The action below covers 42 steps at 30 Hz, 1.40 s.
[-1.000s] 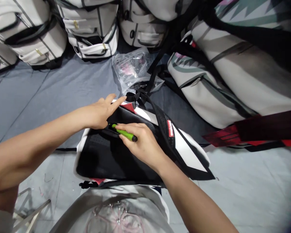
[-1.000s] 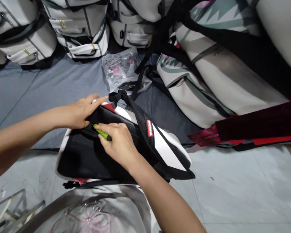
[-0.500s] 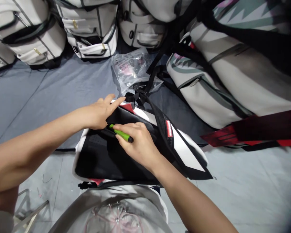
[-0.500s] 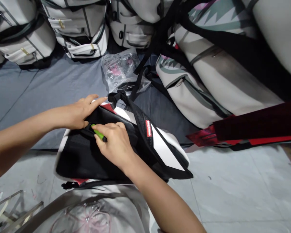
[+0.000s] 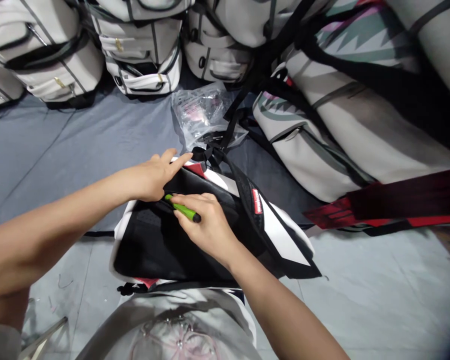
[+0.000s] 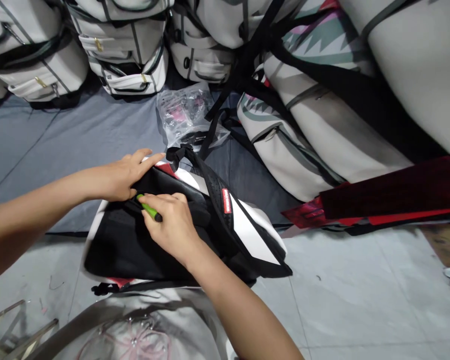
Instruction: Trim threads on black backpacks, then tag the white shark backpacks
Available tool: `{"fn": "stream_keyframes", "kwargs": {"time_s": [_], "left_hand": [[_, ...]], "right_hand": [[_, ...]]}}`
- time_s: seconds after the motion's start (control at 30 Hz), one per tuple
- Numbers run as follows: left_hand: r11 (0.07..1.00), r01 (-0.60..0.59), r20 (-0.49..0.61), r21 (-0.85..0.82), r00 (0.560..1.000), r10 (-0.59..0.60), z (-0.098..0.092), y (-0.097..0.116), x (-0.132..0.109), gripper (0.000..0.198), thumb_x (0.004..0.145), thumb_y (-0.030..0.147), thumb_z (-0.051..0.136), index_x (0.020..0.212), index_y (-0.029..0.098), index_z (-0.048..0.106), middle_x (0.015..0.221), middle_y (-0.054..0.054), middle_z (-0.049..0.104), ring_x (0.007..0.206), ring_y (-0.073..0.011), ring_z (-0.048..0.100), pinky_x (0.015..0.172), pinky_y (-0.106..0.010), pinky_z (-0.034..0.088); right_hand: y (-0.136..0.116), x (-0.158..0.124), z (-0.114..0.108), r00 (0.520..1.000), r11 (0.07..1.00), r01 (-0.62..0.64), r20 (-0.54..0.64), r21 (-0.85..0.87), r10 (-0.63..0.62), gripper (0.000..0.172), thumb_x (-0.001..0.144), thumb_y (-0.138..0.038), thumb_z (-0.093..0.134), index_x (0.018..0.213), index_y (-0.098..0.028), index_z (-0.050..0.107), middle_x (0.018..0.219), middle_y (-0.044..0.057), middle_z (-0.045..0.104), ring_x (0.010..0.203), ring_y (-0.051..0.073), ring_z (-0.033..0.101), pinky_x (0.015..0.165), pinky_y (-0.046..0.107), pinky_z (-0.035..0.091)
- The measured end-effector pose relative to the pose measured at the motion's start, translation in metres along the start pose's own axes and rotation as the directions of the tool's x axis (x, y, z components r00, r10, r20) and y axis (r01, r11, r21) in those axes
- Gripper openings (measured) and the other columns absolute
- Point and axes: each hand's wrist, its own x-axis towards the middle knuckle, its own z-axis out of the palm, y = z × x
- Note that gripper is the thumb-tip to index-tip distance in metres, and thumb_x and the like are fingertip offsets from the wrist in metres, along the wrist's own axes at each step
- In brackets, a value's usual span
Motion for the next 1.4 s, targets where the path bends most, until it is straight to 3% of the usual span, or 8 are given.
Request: {"fn": "stream_keyframes", "kwargs": {"time_s": [0.07,0.17,0.27,0.47,0.67,1.2,1.4], "left_hand": [[1.000,-0.009,-0.019,0.006,1.000,0.009,0.001,-0.001,0.001,0.112,0.072,0.008,0.059,0.158,0.035,-0.009,0.166,-0.014,0.006,0.140,-0.0352,0.039,0.103,-0.042,0.047],[1.000,-0.026,-0.018,0.010,0.999,0.026,0.003,-0.002,0.002,0.114,0.072,0.010,0.060,0.157,0.037,-0.011,0.166,-0.013,0.007,0.138,-0.0348,0.041,0.103,-0.043,0.048],[1.000,-0.015,-0.018,0.009,1.000,0.015,0.002,-0.002,0.002,0.115,0.071,0.009,0.060,0.156,0.038,-0.012,0.166,-0.013,0.007,0.137,-0.0350,0.041,0.102,-0.045,0.047],[1.000,0.006,0.015,-0.005,1.000,-0.006,-0.003,0.005,-0.002,0.112,0.072,0.004,0.059,0.159,0.031,-0.006,0.167,-0.015,0.004,0.138,-0.0349,0.040,0.103,-0.041,0.047],[0.999,0.037,0.024,-0.036,0.999,-0.037,-0.005,0.009,-0.004,0.112,0.072,0.001,0.058,0.159,0.032,-0.005,0.168,-0.014,0.002,0.143,-0.0344,0.035,0.104,-0.041,0.046],[0.998,0.022,-0.012,-0.059,1.000,-0.022,0.000,0.006,-0.003,0.112,0.072,-0.002,0.058,0.160,0.031,-0.002,0.167,-0.016,0.005,0.139,-0.0383,0.039,0.102,-0.045,0.047],[0.998,-0.002,-0.048,-0.064,0.999,-0.001,0.003,0.004,-0.003,0.108,0.073,-0.003,0.056,0.161,0.028,0.001,0.167,-0.017,0.007,0.137,-0.0383,0.041,0.102,-0.046,0.047]], "right_hand": [[0.000,0.001,0.000,0.999,1.000,0.003,0.039,-0.016,-0.002,0.027,0.088,-0.013,0.066,0.110,-0.027,0.073,0.112,0.002,0.077,0.102,0.019,0.071,0.092,0.037,0.043],[0.000,0.001,0.000,1.000,0.997,0.002,-0.006,-0.075,-0.003,0.027,0.088,-0.014,0.066,0.111,-0.026,0.073,0.111,0.002,0.077,0.100,0.020,0.071,0.092,0.038,0.043],[0.002,0.001,0.000,1.000,1.000,0.009,0.002,-0.007,-0.009,0.026,0.088,-0.013,0.067,0.109,-0.026,0.073,0.111,0.001,0.077,0.101,0.018,0.071,0.092,0.036,0.044],[0.001,0.002,-0.002,1.000,0.999,0.017,-0.023,-0.051,-0.018,0.027,0.086,-0.012,0.066,0.107,-0.026,0.074,0.106,0.002,0.078,0.097,0.021,0.072,0.089,0.038,0.045],[-0.001,0.000,0.000,0.999,0.997,-0.001,-0.047,-0.080,-0.002,0.026,0.086,-0.013,0.065,0.108,-0.024,0.074,0.107,0.004,0.078,0.095,0.023,0.073,0.087,0.041,0.046],[0.004,0.000,0.000,0.996,0.997,-0.073,-0.045,0.040,0.074,0.027,0.085,-0.015,0.067,0.108,-0.025,0.076,0.104,0.003,0.078,0.091,0.022,0.072,0.089,0.040,0.049],[0.003,0.003,0.010,0.991,0.988,-0.126,-0.043,0.091,0.130,0.026,0.083,-0.017,0.068,0.107,-0.024,0.077,0.100,0.003,0.079,0.089,0.022,0.070,0.092,0.040,0.048]]}}
